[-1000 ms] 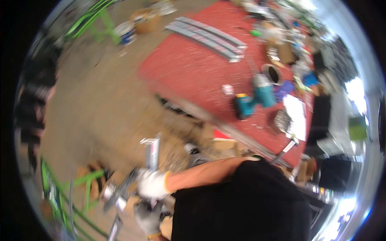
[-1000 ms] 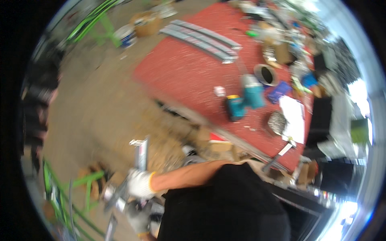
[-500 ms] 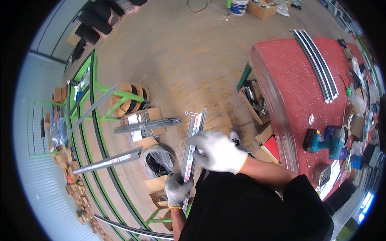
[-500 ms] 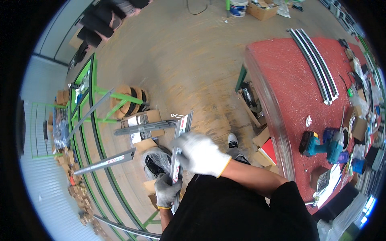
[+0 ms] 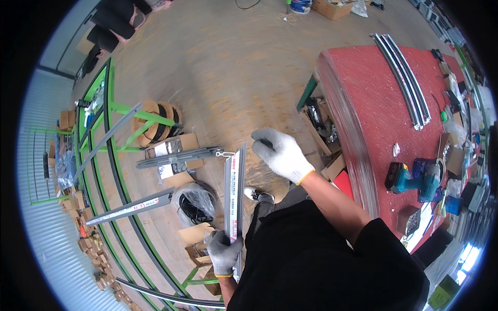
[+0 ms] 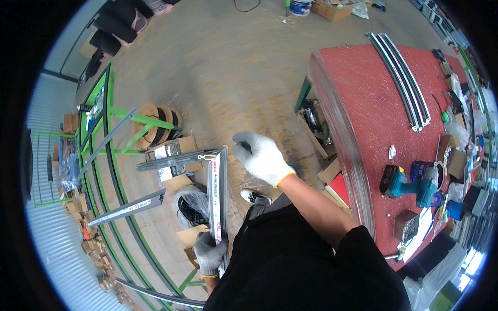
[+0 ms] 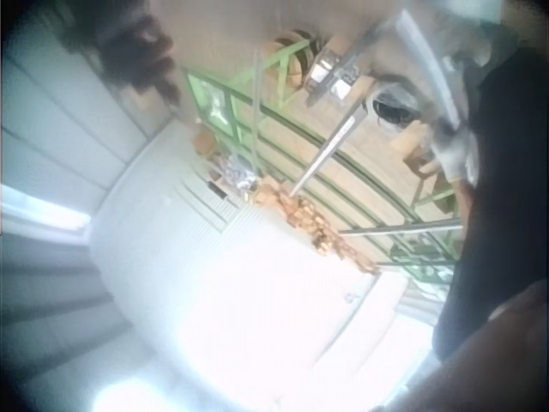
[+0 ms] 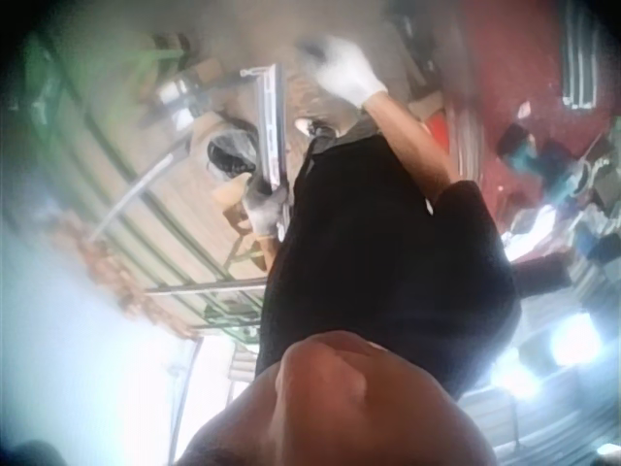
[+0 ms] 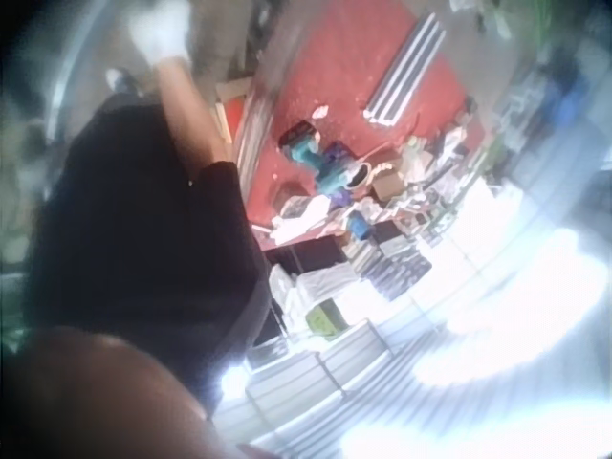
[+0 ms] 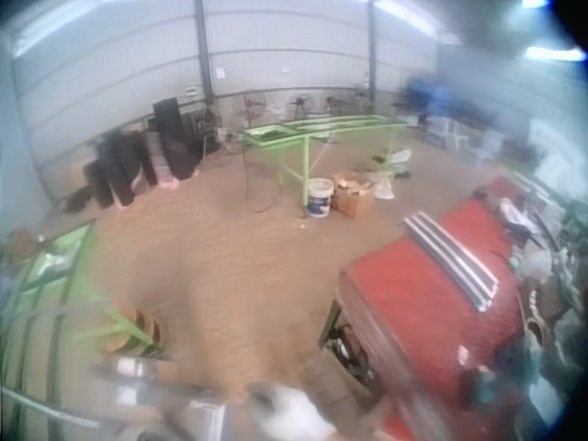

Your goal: The person assembles a metal frame by aligning aluminum extrusions and fastening them with a cordless drill. They repeatedly position pieces, insert fasteners, and tighten joints, then place the assembled frame aside and continue with additional frame sections.

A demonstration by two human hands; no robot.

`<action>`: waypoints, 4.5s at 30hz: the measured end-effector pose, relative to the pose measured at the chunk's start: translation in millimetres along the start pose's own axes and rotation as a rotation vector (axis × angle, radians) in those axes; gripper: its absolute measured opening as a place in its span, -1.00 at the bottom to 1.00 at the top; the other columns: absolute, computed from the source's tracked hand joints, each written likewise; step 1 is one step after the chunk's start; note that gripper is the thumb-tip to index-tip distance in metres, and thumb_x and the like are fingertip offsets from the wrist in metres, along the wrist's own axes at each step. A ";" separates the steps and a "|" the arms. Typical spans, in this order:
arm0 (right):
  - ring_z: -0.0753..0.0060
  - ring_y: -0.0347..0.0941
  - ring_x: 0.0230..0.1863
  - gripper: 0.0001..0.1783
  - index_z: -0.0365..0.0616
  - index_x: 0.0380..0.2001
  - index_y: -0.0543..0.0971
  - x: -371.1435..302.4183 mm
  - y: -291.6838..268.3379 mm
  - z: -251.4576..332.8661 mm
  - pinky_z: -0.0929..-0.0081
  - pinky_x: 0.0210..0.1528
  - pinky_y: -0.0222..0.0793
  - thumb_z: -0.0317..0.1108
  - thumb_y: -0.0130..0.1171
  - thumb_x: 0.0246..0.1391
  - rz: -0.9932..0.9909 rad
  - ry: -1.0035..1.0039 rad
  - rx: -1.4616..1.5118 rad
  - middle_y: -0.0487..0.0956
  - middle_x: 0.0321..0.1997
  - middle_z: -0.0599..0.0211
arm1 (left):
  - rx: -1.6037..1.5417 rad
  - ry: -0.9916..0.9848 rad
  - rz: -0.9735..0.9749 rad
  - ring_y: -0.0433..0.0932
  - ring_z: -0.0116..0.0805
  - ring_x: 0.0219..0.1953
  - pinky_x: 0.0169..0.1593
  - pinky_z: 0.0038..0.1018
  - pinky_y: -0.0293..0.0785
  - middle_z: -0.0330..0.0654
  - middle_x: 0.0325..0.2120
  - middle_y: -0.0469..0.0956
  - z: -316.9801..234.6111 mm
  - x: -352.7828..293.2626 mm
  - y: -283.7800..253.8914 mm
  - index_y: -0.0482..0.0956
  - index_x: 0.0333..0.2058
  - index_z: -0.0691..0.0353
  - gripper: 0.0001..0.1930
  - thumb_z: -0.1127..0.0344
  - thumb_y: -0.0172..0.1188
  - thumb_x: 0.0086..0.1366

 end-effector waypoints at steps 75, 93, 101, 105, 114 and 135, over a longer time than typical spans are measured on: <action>-0.12 0.71 0.02 -0.72 -0.05 -0.16 0.83 -274.6 -746.0 -303.2 0.16 0.11 0.62 -0.31 0.25 0.10 -0.867 0.829 -0.858 0.76 -0.05 -0.05 | 0.401 0.380 0.334 0.51 -0.39 -0.51 -0.43 -0.31 0.51 -0.17 -0.56 0.54 -154.8 -81.5 147.8 0.56 -0.32 0.39 -0.62 0.19 0.54 0.26; -0.20 0.68 0.04 -0.63 -0.17 -0.09 0.76 -259.1 -767.3 -307.9 0.06 0.13 0.58 -0.20 0.12 0.22 -0.971 0.739 -0.875 0.73 -0.05 -0.16 | 0.448 0.351 0.332 0.47 -0.32 -0.53 -0.41 -0.26 0.47 -0.13 -0.58 0.50 -166.5 -80.5 169.2 0.53 -0.42 0.35 -0.56 0.10 0.54 0.23; -0.09 0.71 -0.02 -0.53 -0.27 -0.15 0.74 -293.8 -744.0 -257.2 0.21 0.10 0.57 -0.05 0.34 0.08 -1.240 0.639 -0.566 0.74 -0.11 -0.18 | 0.400 0.351 0.413 0.48 -0.38 -0.48 -0.40 -0.29 0.48 -0.17 -0.53 0.53 -180.1 -86.9 164.6 0.58 -0.30 0.41 -0.63 0.19 0.50 0.29; 0.48 0.65 -0.36 -0.64 -0.30 -0.14 0.70 -326.8 -721.1 -227.5 0.47 -0.28 0.55 -0.29 0.41 0.05 -1.268 0.403 -0.179 0.73 -0.31 0.18 | 0.149 0.241 0.445 0.51 -0.39 -0.44 -0.37 -0.32 0.51 -0.17 -0.44 0.58 -188.1 -92.8 167.5 0.59 -0.19 0.42 -0.66 0.28 0.51 0.27; 0.64 0.51 -0.39 -0.61 -0.35 0.13 0.61 -448.7 -557.5 -135.2 0.57 -0.30 0.50 -0.35 0.28 0.32 -1.312 0.319 -0.046 0.60 -0.29 0.42 | 0.306 0.247 0.602 0.60 -0.37 -0.30 -0.23 -0.33 0.59 -0.13 -0.30 0.65 -177.7 -72.9 141.6 0.59 -0.05 0.40 -0.61 0.37 0.52 0.24; 0.32 0.64 -0.17 -0.84 -0.30 -0.19 0.69 -423.2 -282.6 -59.8 0.36 -0.07 0.55 -0.52 0.33 0.15 -0.637 0.099 0.109 0.69 -0.20 0.22 | 0.672 0.920 0.574 0.46 -0.10 -0.49 -0.38 -0.28 0.39 -0.02 -0.48 0.47 -173.8 -54.2 81.5 0.59 -0.44 0.35 -0.76 0.43 0.41 -0.13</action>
Point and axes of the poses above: each hand's wrist, its own x-axis towards the middle knuckle, its own y-axis out of the palm, z = x × y, the point moved 3 cm from there along x, towards the middle knuckle
